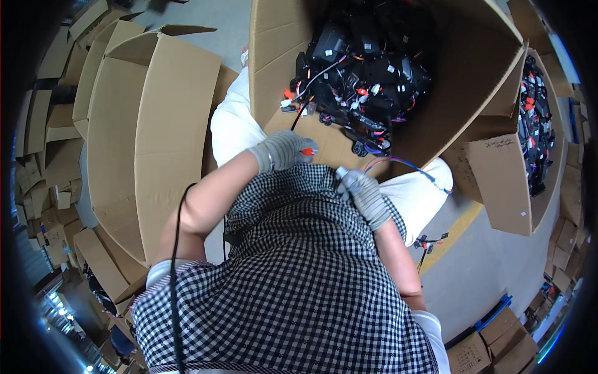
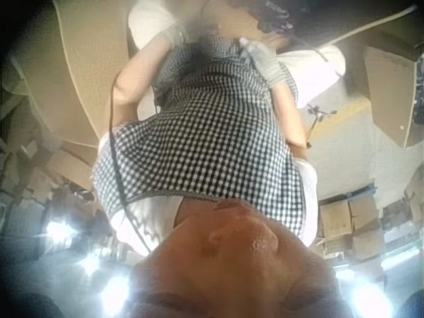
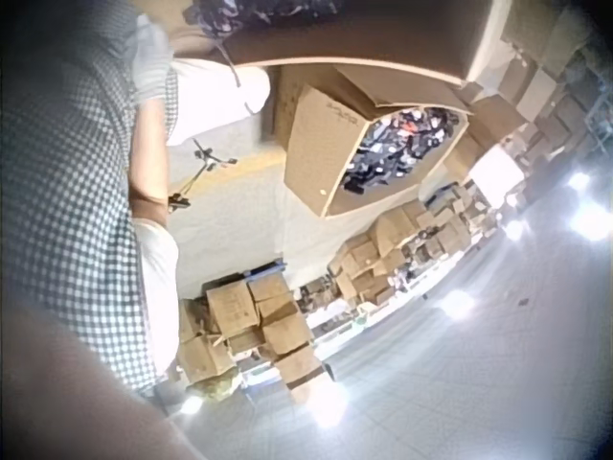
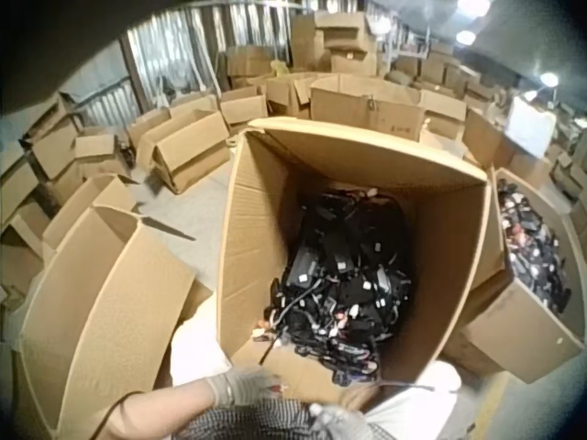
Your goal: The person inspects and sorts electronic components with wiring harnesses from a large cardboard box by hand.
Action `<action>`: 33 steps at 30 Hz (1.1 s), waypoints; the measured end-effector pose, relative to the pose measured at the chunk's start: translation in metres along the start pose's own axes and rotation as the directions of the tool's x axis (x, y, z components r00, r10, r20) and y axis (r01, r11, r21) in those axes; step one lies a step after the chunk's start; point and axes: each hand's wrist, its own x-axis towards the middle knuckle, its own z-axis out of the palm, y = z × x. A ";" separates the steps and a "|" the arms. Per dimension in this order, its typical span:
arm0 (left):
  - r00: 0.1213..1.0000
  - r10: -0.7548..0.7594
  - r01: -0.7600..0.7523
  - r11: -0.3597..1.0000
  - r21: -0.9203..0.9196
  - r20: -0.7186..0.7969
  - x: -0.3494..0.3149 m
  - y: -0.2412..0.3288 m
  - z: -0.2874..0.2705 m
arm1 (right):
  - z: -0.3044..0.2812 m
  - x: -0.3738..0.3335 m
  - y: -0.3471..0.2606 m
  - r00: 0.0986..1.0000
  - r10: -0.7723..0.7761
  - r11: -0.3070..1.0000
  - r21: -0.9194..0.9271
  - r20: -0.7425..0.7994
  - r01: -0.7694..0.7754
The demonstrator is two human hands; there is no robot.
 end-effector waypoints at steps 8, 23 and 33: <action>0.908 -0.118 -0.097 0.874 -0.476 -0.402 -0.055 0.081 0.044 | 0.003 -0.008 -0.058 0.976 0.048 0.980 0.177 0.215 -0.088; 0.936 -0.022 -0.155 0.872 -0.465 -0.352 -0.062 0.083 0.041 | 0.009 -0.015 -0.056 0.894 0.266 0.891 0.262 0.360 -0.370; 0.877 0.017 -0.166 0.948 -0.270 -0.479 -0.062 0.066 0.050 | 0.018 0.004 -0.041 0.906 0.181 0.947 0.181 0.383 -0.266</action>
